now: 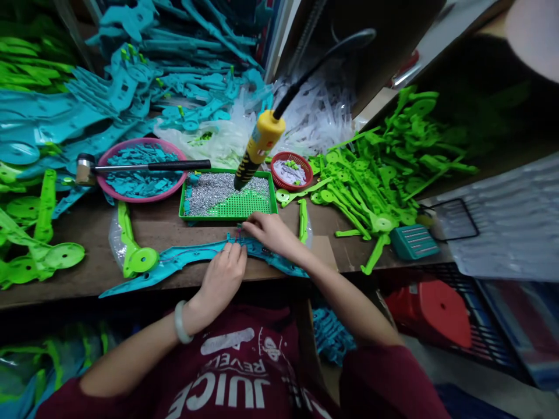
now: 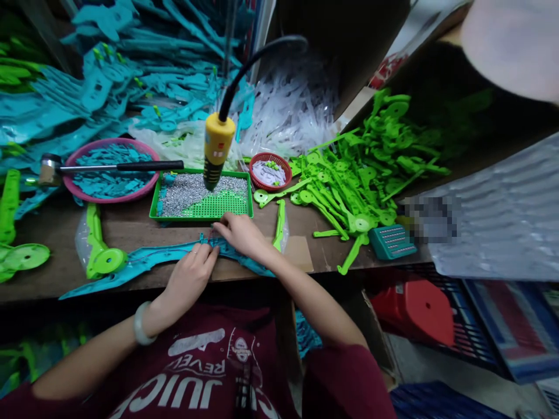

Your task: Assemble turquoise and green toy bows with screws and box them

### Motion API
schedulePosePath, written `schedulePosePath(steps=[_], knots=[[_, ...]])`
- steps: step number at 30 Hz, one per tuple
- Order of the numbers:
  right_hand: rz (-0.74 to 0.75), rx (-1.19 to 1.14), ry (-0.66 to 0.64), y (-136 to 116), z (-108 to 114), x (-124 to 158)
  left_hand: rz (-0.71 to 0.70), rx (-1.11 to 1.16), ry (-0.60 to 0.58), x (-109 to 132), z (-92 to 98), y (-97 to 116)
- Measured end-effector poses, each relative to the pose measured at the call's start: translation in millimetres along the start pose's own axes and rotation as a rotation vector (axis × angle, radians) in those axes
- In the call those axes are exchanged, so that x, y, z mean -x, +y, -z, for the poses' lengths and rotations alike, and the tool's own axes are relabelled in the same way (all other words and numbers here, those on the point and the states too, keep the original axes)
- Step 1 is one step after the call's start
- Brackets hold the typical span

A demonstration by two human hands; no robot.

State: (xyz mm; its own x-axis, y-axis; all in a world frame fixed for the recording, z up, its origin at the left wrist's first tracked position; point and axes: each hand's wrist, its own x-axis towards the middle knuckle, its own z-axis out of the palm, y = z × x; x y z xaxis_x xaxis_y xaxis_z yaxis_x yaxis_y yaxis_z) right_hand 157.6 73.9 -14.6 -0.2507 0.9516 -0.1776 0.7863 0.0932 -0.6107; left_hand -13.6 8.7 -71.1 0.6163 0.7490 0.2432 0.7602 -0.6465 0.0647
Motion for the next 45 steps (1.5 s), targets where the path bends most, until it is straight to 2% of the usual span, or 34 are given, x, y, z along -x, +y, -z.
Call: schedulePosePath(steps=[2, 5, 7, 12, 14, 18, 19, 22, 23, 24, 28, 30, 32, 34, 39, 42, 45], knots=[[0.0, -0.02, -0.14, -13, 5, -22, -0.005, -0.023, 0.009, 0, 0.1, 0], [0.048, -0.065, -0.256, -24, 4, -37, -0.013, -0.052, 0.03, -1, 0.8, 0], [0.042, -0.11, -0.265, -27, -2, -39, -0.016, -0.063, 0.041, -1, 1.8, 0], [0.006, -0.311, -0.187, -26, -12, -40, -0.049, -0.06, 0.047, 0, 5.7, -3], [0.012, -0.407, -0.275, -24, -7, -39, -0.068, -0.054, 0.054, 0, 7.3, -6], [-0.029, -0.62, -0.531, -20, 8, -33, -0.116, -0.009, 0.071, 3, 8.5, -11], [-0.029, -0.599, -0.527, -19, 10, -31, -0.124, 0.007, 0.064, 4, 8.3, -12], [0.028, -0.366, -0.375, -20, 12, -28, -0.131, 0.05, 0.05, 9, 6.8, -13], [0.052, -0.303, -0.367, -21, 12, -27, -0.129, 0.06, 0.065, 12, 6.2, -12], [0.071, -0.266, -0.399, -21, 14, -26, -0.126, 0.07, 0.087, 14, 5.5, -10], [0.114, -0.31, -0.68, -19, 30, -22, -0.06, 0.108, 0.202, 21, 2.5, -2], [0.128, -0.292, -0.72, -12, 41, -19, -0.009, 0.119, 0.23, 22, 1.7, 1], [0.191, -0.17, -0.665, -5, 48, -14, 0.008, 0.117, 0.245, 23, 2.1, 2], [0.29, 0.003, -0.556, 1, 48, -8, -0.008, 0.104, 0.255, 22, 3.6, 2], [0.462, 0.3, -0.23, 4, 22, 6, -0.024, 0.131, 0.257, 20, 7.3, 0], [0.601, 0.208, -0.116, 3, 11, 8, 0.035, 0.201, 0.293, 17, 6.7, 0], [0.725, -0.028, -0.098, 4, 11, 11, 0.087, 0.218, 0.303, 12, 6.8, -1]])
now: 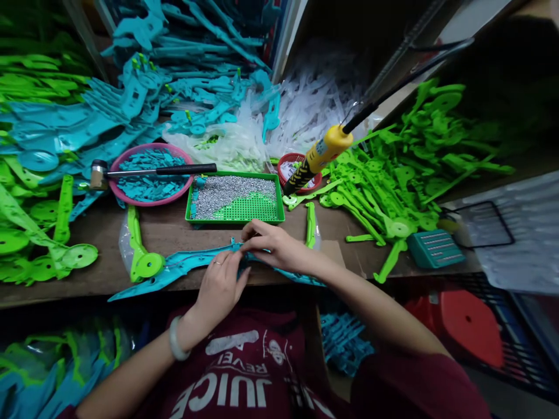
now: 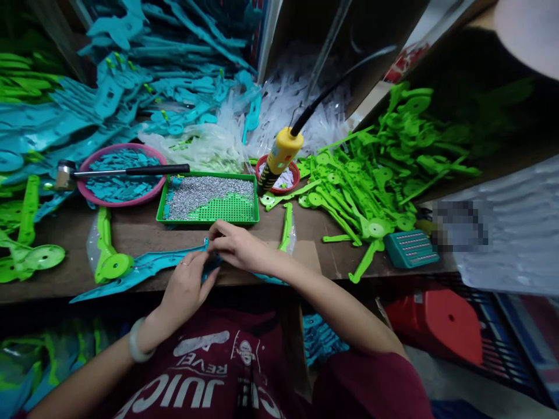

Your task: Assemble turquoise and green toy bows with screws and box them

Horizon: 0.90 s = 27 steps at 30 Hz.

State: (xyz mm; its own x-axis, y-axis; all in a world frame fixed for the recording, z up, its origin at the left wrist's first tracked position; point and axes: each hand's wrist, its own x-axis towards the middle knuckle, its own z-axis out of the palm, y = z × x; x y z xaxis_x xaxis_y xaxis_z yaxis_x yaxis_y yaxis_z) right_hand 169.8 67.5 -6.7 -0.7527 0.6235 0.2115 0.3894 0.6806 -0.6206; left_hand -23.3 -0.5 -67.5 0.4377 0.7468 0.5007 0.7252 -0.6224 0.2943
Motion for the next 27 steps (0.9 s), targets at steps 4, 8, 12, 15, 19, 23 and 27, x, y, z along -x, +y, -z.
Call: schedulePosePath(steps=[4, 8, 12, 15, 19, 23, 27], knots=[[-0.001, -0.081, 0.058, 1, 3, 12, -0.058, -0.033, -0.042, -5, 0.9, 0], [-0.031, 0.012, 0.087, 10, 0, 25, -0.089, -0.095, -0.029, -2, 0.8, 0], [-0.056, 0.274, 0.023, 15, -7, 28, -0.149, -0.098, -0.056, 2, 0.0, -2], [-0.046, 0.584, -0.108, 10, -11, 25, -0.162, -0.095, -0.068, 4, 0.5, -1], [0.034, 0.859, -0.176, -1, -19, 19, -0.129, -0.113, -0.065, 6, -0.6, 3], [0.005, 0.813, -0.069, -3, -29, 20, -0.078, -0.082, -0.057, 8, -4.6, 7], [-0.177, 0.496, 0.151, 5, -41, 24, -0.021, -0.018, -0.061, 10, -6.3, 7]])
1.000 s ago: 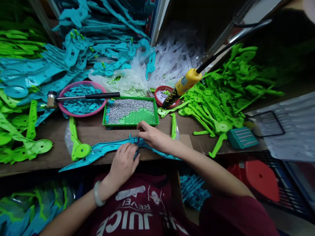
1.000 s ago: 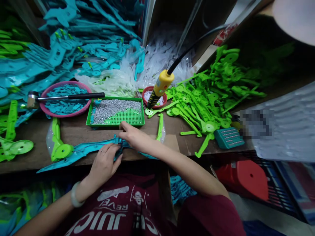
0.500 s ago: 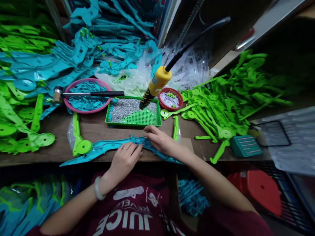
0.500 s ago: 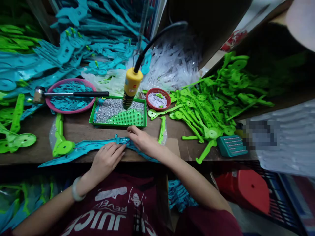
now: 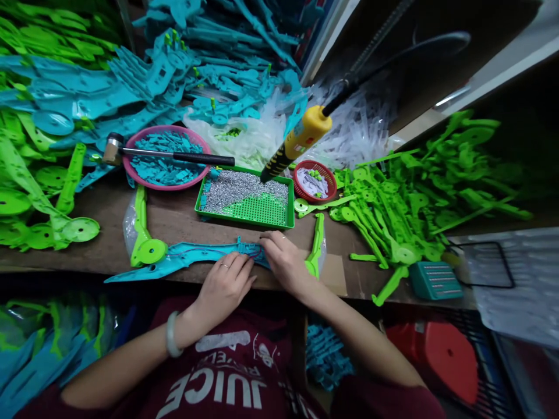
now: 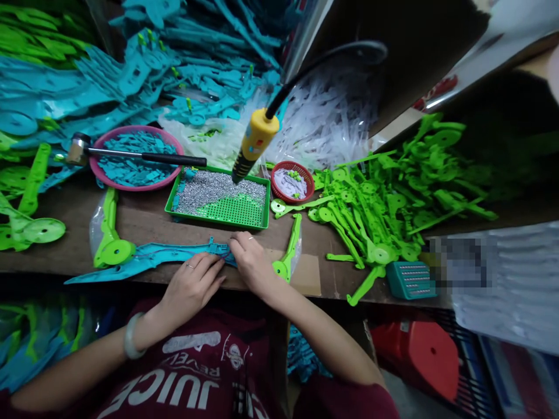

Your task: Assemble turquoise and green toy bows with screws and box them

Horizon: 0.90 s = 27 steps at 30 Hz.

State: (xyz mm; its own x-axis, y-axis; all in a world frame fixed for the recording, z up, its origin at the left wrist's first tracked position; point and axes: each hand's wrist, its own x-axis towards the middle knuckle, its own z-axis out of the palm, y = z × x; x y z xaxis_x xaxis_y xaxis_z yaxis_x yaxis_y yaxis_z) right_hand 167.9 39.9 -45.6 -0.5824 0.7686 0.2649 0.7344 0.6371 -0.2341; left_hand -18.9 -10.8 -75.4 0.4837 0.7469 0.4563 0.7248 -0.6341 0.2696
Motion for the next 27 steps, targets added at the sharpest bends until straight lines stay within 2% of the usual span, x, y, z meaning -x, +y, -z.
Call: schedulePosePath(steps=[2, 5, 11, 16, 19, 22, 27], knots=[[-0.128, -0.167, 0.056, 0, -7, 1, -0.002, 0.0, 0.005, 0, 0.2, 0], [-0.235, -0.377, 0.091, 0, -14, 0, -0.032, -0.031, 0.027, -1, 0.7, -1], [-0.297, -0.576, 0.109, 1, -18, -5, -0.056, -0.057, 0.054, -3, 0.2, -2], [-0.204, -0.504, 0.058, 2, -15, -6, -0.063, -0.051, 0.059, -1, -1.6, -3], [-0.135, -0.384, -0.075, 1, -8, -9, -0.079, -0.046, 0.054, 0, -3.5, -3], [-0.146, -0.367, -0.186, 4, -3, -12, -0.083, -0.037, 0.062, 1, -5.0, -3], [-0.021, -0.456, -0.191, 18, -4, -16, -0.083, -0.021, 0.071, -1, -4.0, -5]])
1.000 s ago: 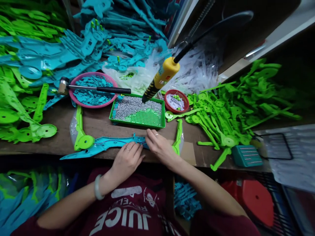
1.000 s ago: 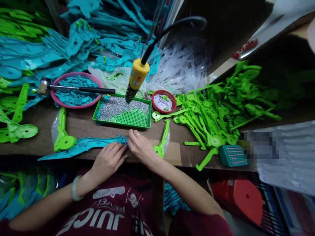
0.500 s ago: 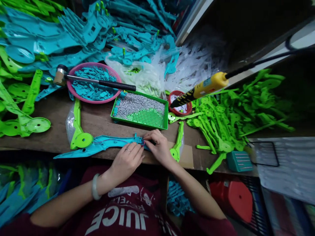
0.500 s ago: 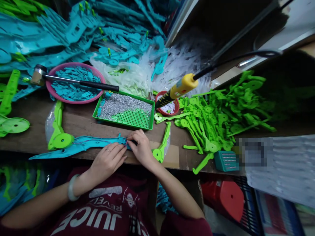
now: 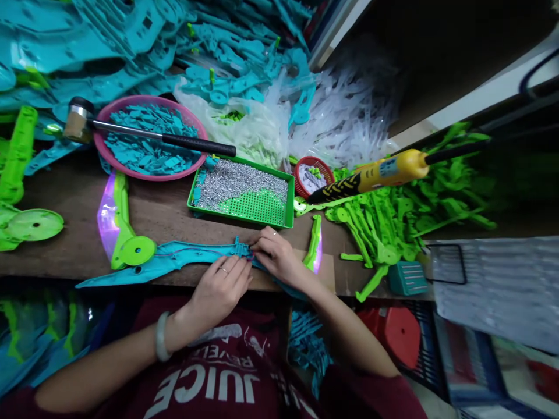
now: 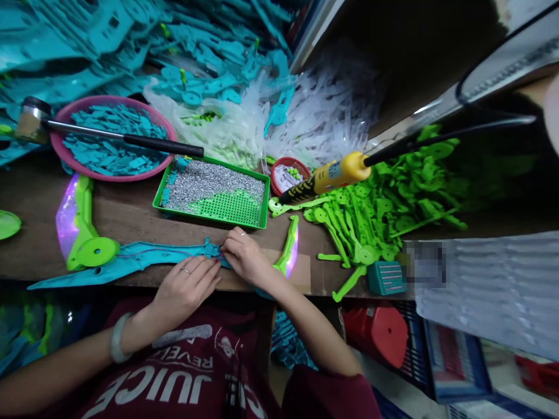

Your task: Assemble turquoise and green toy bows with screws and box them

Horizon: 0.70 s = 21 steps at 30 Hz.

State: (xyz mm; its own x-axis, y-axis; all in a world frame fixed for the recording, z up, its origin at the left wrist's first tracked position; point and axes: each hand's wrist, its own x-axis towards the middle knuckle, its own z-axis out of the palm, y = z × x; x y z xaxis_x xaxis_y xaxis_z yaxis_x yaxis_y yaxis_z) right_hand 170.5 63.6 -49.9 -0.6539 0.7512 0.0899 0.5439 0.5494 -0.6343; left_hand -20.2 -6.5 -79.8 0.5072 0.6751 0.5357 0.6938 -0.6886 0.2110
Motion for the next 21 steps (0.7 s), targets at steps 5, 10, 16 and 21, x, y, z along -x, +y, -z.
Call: schedulePosePath(steps=[5, 10, 16, 21], knots=[[0.012, 0.073, -0.069, 6, 1, 1, -0.025, 0.002, -0.004, -3, 0.7, -6], [-0.03, 0.068, 0.002, 6, -4, 4, -0.055, -0.027, -0.006, -5, -0.2, -6], [0.044, -0.015, 0.078, 9, -13, 5, 0.02, 0.021, -0.027, -4, 2.1, -1], [0.087, 0.018, 0.013, 9, 6, 4, 0.048, 0.059, -0.088, -6, 7.8, -1]])
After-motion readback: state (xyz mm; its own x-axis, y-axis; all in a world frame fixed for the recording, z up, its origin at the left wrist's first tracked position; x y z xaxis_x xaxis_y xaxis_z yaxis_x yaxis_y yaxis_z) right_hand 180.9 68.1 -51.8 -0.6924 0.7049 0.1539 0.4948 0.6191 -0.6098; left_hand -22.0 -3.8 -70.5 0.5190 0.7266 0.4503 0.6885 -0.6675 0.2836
